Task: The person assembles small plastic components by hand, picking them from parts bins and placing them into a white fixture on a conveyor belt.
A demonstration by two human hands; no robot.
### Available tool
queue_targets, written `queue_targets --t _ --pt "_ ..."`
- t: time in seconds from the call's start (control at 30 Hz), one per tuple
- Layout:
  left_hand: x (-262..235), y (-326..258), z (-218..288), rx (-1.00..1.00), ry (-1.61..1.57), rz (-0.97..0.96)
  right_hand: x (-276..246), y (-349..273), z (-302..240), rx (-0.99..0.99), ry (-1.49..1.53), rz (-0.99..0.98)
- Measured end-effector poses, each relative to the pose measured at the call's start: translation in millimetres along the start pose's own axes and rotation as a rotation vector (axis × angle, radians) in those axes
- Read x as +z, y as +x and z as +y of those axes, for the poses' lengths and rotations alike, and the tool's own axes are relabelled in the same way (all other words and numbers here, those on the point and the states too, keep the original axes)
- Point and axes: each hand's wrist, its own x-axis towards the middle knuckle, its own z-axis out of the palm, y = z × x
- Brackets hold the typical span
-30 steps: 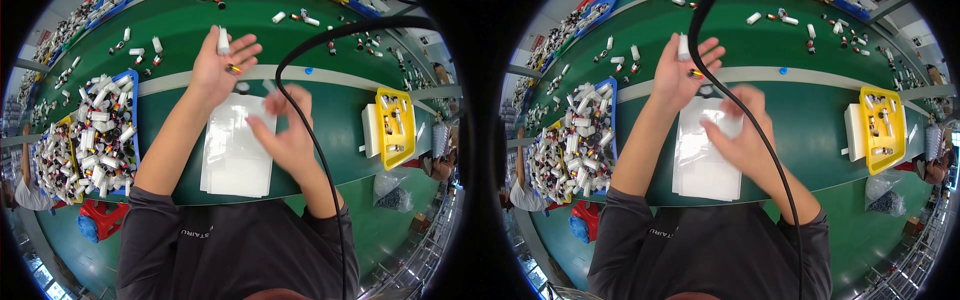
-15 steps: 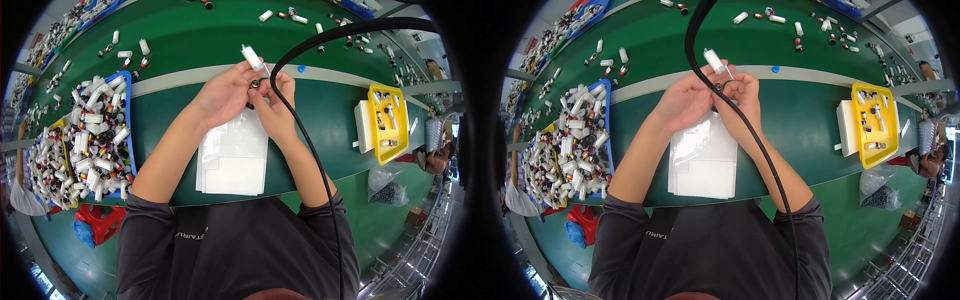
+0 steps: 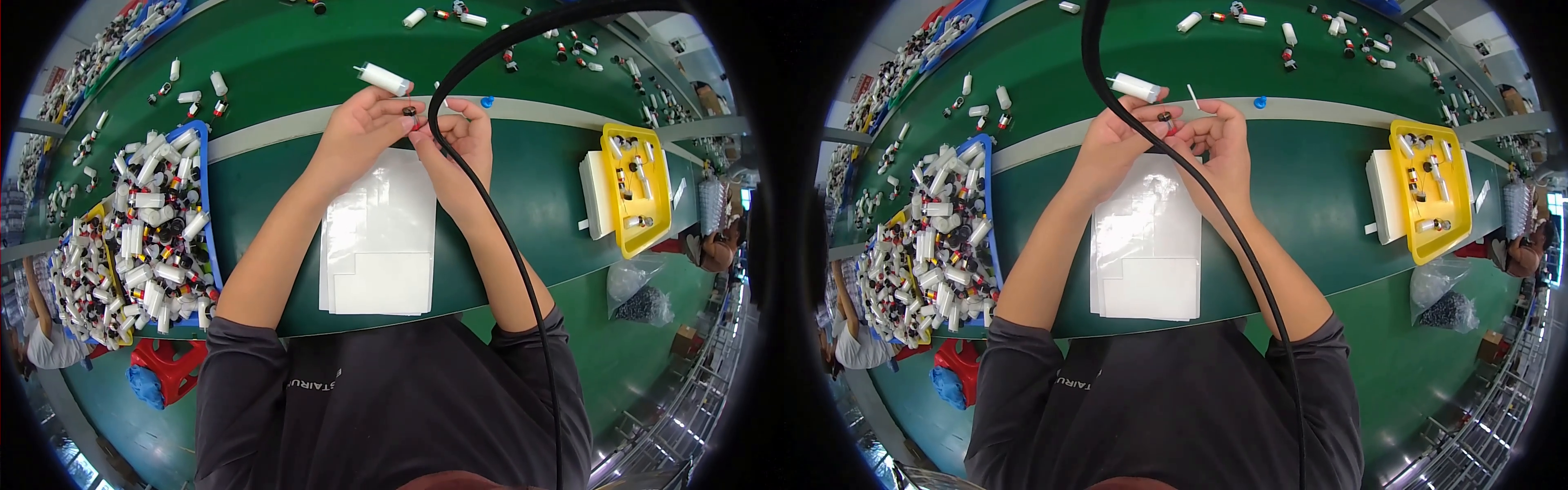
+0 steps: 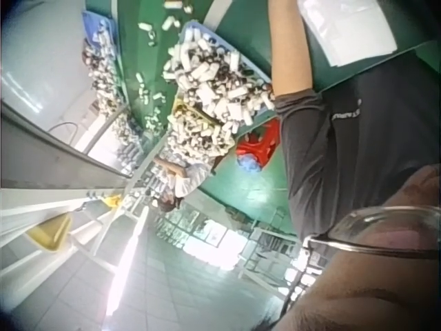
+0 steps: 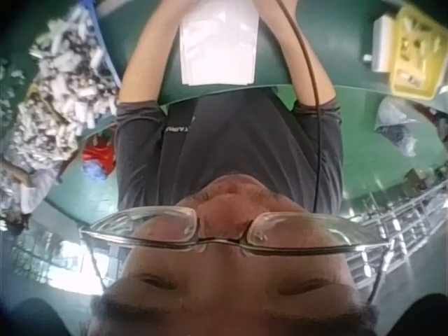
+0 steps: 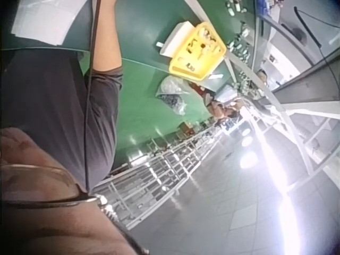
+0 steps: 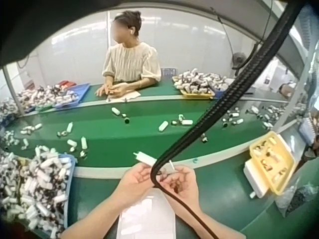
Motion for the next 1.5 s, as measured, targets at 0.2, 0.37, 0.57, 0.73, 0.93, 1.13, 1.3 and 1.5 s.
queue_targets --t 0.2,0.37,0.57,0.73,0.93,1.13,1.3,1.5 --pt "-2.6 2.8 -2.4 0.000 0.021 0.021 -4.8 1.7 4.6 -0.017 -0.137 -0.037" --pt "-6.3 5.7 -5.7 0.004 0.071 -0.007 -15.1 9.4 -10.0 -0.032 0.064 -0.003" --pt "-7.7 1.1 -8.4 -0.048 0.104 -0.042 -34.3 20.5 -25.8 0.362 0.239 -0.227" --pt "-2.7 -0.7 -3.8 -0.056 0.128 -0.072 -35.8 25.2 -21.7 0.584 0.293 -0.199" --pt "-1.3 0.3 -1.8 -0.088 0.169 -0.063 -32.6 24.4 -20.3 0.517 0.182 -0.162" --pt "-3.5 -1.7 -2.0 -0.036 0.133 -0.136 -27.7 22.7 -20.0 0.444 0.133 -0.141" --pt "-2.3 -2.6 0.9 -0.096 0.099 -0.052 -22.1 17.2 -22.9 0.346 0.084 -0.136" --pt "-2.7 -4.1 -1.0 -0.144 -0.042 -0.073 -34.4 21.3 -15.1 0.329 0.248 -0.135"
